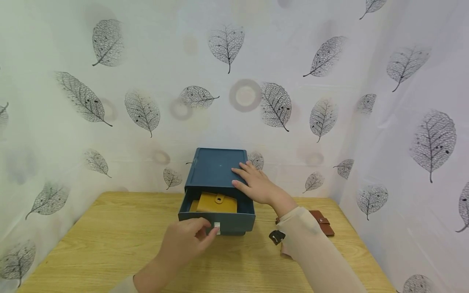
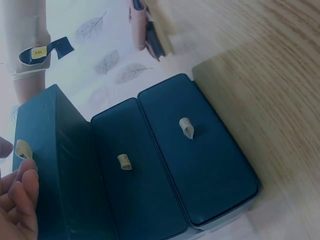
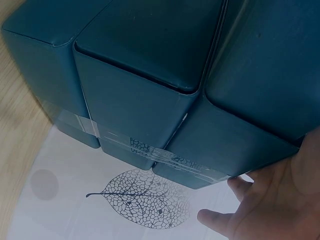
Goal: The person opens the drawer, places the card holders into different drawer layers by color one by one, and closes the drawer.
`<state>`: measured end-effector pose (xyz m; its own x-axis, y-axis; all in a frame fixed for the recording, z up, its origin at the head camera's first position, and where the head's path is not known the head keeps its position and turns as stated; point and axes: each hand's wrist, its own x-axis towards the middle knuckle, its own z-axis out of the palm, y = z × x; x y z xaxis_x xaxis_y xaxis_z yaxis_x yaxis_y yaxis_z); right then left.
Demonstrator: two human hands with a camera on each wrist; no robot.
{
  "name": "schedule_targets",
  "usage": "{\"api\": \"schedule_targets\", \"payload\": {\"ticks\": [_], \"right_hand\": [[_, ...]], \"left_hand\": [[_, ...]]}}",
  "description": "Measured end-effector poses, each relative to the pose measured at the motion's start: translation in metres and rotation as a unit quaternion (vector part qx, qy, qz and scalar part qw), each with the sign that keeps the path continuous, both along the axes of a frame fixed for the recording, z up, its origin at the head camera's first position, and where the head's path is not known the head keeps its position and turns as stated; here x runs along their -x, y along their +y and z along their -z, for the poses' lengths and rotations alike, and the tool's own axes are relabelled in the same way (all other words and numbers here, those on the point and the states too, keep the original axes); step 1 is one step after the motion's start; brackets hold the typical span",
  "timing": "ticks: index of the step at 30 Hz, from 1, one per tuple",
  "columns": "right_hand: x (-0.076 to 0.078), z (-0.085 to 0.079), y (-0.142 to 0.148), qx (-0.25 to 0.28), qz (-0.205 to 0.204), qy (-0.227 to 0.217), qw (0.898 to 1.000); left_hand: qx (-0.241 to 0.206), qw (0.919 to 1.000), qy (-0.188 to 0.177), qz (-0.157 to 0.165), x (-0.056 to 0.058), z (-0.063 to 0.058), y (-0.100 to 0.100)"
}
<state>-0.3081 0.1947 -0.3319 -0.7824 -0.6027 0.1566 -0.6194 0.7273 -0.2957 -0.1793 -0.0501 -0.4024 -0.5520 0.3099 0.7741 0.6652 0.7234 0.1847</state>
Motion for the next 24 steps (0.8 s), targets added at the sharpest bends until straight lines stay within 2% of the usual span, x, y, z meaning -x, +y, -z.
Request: {"api": "schedule_targets", "payload": {"ticks": [8,15,20,24], "right_hand": [[0.003,0.002,0.001,0.0,0.0,0.004,1.0],[0.001,0.001,0.001,0.002,0.002,-0.005,1.0],[0.002,0.003,0.002,0.004,0.002,-0.002,1.0],[0.002,0.003,0.002,0.006,0.002,-0.004,1.0]], "left_hand": [[-0.001,1.0,-0.007,-0.002,-0.001,0.0,0.003],[-0.002,0.9998,-0.019,-0.002,0.003,0.007,0.004],[-0.009,0.9997,-0.023,0.009,0.005,0.012,0.007],[-0.02,0.9988,-0.038,0.023,0.004,0.012,0.008]]}}
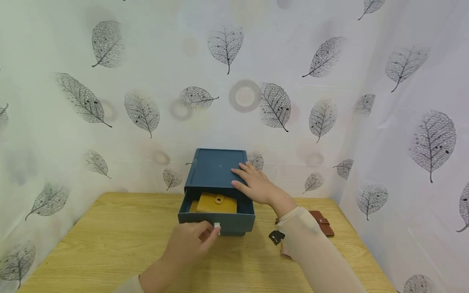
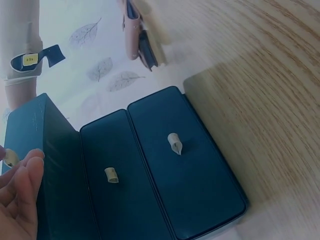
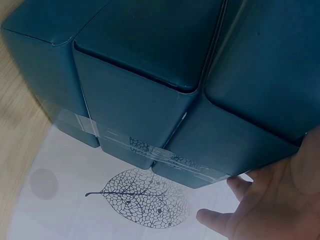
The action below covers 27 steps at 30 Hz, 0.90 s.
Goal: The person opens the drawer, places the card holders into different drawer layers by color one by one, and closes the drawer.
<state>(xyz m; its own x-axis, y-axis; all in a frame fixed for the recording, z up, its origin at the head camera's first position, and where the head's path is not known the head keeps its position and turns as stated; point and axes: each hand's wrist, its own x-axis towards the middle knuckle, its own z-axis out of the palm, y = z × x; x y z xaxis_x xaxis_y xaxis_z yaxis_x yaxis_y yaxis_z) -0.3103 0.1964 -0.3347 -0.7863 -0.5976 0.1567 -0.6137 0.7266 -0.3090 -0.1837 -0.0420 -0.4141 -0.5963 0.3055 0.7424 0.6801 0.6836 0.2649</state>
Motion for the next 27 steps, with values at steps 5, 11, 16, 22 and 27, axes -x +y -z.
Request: {"api": "schedule_targets", "payload": {"ticks": [5,11,16,22,27], "right_hand": [[-0.0012,-0.0023,-0.0003,0.001,0.0,-0.003,1.0],[-0.0011,-0.0029,0.0,0.001,-0.001,-0.003,1.0],[-0.0011,-0.0026,0.0,0.002,-0.002,-0.006,1.0],[-0.0011,-0.002,0.0,-0.002,-0.001,-0.006,1.0],[-0.0019,-0.0033,-0.0007,-0.001,-0.001,-0.007,1.0]], "left_hand": [[-0.013,0.9993,-0.034,0.013,-0.0018,-0.0034,0.0005],[-0.013,0.9989,-0.043,0.013,-0.0005,-0.0034,-0.0001],[-0.011,0.9989,-0.044,0.011,0.0014,-0.0019,-0.0004],[-0.013,0.999,-0.042,0.007,0.0036,-0.002,-0.0005],[-0.008,0.9988,-0.047,-0.001,0.0067,-0.0032,-0.0005]]}}
